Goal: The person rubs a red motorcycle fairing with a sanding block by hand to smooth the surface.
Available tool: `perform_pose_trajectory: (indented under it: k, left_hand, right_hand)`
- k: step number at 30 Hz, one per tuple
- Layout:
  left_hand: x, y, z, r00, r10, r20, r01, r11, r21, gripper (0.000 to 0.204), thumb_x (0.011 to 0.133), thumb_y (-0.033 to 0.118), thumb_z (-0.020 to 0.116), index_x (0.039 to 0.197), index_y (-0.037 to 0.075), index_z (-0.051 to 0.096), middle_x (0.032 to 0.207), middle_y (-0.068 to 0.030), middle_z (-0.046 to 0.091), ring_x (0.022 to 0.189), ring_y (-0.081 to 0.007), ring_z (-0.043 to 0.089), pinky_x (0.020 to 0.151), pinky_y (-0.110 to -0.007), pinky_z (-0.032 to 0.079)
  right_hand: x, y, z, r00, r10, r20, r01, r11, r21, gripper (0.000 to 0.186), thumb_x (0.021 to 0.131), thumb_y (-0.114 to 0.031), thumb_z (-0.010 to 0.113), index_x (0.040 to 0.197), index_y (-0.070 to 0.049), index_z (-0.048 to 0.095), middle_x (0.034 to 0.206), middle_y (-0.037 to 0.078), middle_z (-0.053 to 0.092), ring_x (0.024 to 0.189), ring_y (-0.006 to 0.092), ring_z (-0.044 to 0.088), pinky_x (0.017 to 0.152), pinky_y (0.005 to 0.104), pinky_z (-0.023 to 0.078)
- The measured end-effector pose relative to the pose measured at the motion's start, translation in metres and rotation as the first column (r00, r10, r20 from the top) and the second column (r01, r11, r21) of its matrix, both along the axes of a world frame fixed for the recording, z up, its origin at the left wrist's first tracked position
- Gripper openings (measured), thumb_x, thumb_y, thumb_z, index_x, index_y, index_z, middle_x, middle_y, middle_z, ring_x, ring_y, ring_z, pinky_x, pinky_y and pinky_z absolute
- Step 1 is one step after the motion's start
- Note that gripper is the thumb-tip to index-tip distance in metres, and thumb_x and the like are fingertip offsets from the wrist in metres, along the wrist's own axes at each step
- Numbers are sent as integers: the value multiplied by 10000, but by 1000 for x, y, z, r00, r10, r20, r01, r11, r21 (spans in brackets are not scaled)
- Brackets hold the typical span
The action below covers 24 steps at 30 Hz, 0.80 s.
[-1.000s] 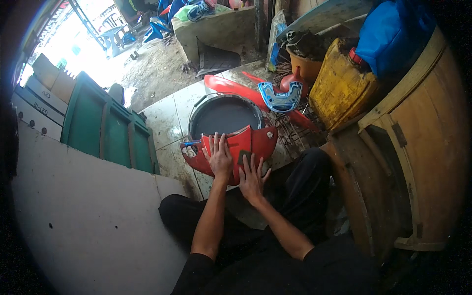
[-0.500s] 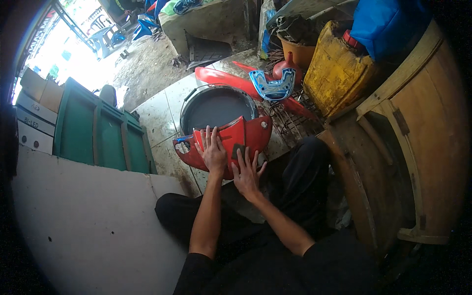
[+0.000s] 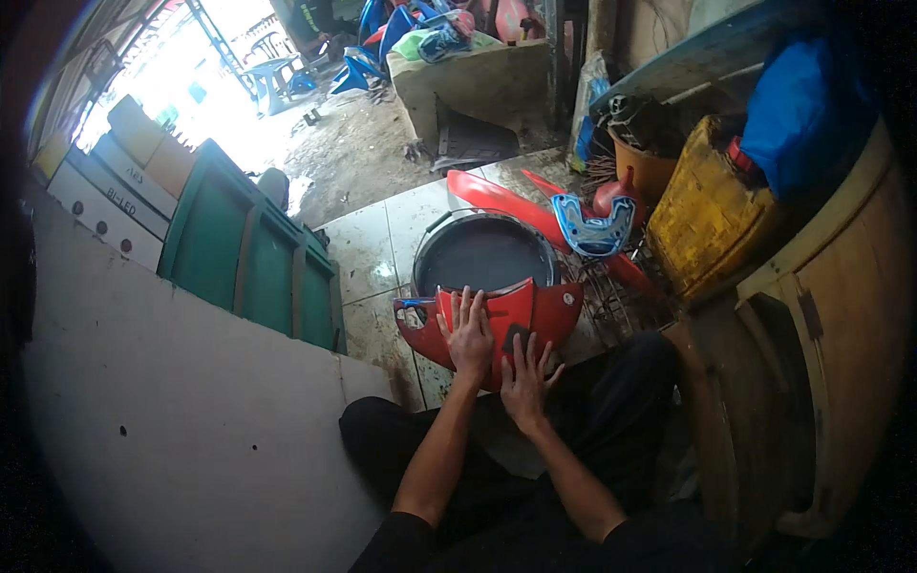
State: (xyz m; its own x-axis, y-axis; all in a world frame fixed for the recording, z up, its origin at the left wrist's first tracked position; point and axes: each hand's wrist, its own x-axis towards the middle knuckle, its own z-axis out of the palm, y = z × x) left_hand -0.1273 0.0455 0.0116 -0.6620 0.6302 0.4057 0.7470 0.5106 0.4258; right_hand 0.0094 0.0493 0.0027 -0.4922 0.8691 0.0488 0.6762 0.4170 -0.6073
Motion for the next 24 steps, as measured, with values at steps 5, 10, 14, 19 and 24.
perform_pose_trajectory:
  k: [5,10,14,19,24]
  left_hand:
    - [7,5,-2,1000,-2,24,2,1000,20,383,1032,272,463,1392,196,568,1533,-54,468,1472,-263,353,1182,-606,165]
    - [0,-6,-4,1000,6,27,-7,1000,12,395,1006,279,503,1385,198,579,1517,-54,488,1466,-249,366,1170,-616,174]
    - [6,1,-2,1000,1,18,-2,999,35,393,1002,275,507,1377,193,590,1514,-64,491,1462,-256,372,1170,-624,174]
    - [13,5,-6,999,5,45,-6,1000,20,389,1015,277,481,1377,183,587,1523,-69,480,1459,-266,374,1172,-616,178]
    - [-1,0,-1,1000,20,12,-20,999,46,384,1020,283,477,1373,184,591,1515,-58,488,1463,-254,369,1165,-627,181]
  right_hand:
    - [-39,83,21,994,-48,100,48,999,-3,614,1031,-511,389,1568,-217,335,1635,139,265,1523,426,118,1126,740,31]
    - [-7,2,4,998,-10,65,9,1000,8,619,1030,-497,410,1573,-214,322,1638,138,260,1520,421,146,1114,755,48]
    - [-4,11,4,995,-35,89,26,994,103,621,1027,-495,417,1570,-209,325,1638,139,257,1510,423,185,1101,770,53]
    - [-19,62,6,994,-18,110,5,993,116,626,1023,-498,424,1567,-203,331,1639,138,254,1508,427,182,1099,771,54]
    - [3,5,5,992,24,126,-27,999,21,624,1025,-505,412,1566,-206,331,1641,124,255,1516,418,164,1113,758,60]
